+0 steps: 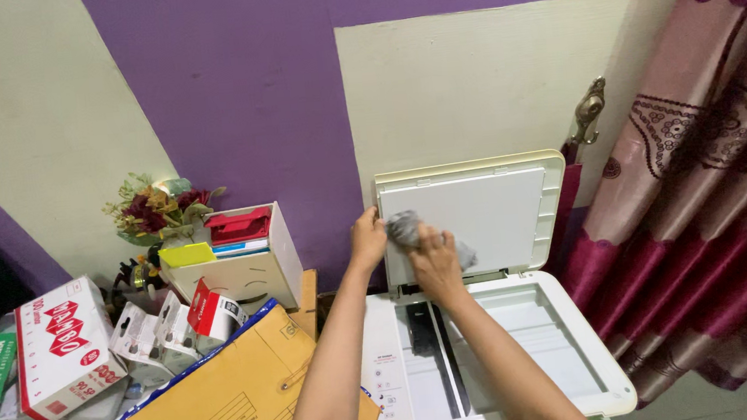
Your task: The person sits on the floor and uses a cloth to wipe a yellow folder and a white printer. They clean the top, sides, and front of the printer, then open the lid to wipe the inside glass and surfaces before closing it.
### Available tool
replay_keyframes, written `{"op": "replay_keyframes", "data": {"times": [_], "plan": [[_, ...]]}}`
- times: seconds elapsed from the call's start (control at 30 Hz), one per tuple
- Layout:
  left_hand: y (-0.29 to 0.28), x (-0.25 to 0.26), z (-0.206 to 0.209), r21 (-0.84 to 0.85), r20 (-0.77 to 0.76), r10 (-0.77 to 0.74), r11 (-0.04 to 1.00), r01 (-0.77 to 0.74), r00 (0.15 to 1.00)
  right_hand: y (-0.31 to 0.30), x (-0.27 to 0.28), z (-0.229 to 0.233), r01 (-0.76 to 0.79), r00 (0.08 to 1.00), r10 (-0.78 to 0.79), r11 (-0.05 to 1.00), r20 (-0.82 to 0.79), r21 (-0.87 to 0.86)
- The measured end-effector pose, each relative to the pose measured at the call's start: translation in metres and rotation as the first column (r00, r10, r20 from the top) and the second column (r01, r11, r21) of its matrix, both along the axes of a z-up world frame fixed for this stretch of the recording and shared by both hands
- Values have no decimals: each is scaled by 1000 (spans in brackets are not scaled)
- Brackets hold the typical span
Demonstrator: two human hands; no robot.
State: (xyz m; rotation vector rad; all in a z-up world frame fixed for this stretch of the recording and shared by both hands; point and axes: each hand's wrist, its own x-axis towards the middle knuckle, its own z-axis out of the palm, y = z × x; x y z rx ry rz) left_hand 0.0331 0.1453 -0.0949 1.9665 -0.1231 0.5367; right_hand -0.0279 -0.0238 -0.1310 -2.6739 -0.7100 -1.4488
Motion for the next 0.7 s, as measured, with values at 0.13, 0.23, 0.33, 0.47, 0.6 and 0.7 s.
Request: {"op": "replay_keyframes", "data": {"times": [0.13,0.23,0.33,0.47,0.6,0.7], "plan": [[-6,-7,-10,13,7,34,999,-34,999,-71,32,-24,304,948,-260,911,-183,280],[-4,-9,-15,13,13,-8,1000,8,1000,-130,37,-25,520,833,-383,789,-399,327],[-1,-12,-16,19,-29,-35,999,36,999,-155,30,-33,597,799,-464,695,-383,402],[0,-16,-14,16,-14,-63,998,63,998,-148,23,-44,633,772,-387,542,-504,552],[-2,-27,-11,-33,-43,-61,998,60,997,-110,26,-50,666,746,-404,470,-529,580],[-5,-30,-9,-33,-10,-43,999,42,999,-66,26,-57,623,782,-396,501,-481,601]]}}
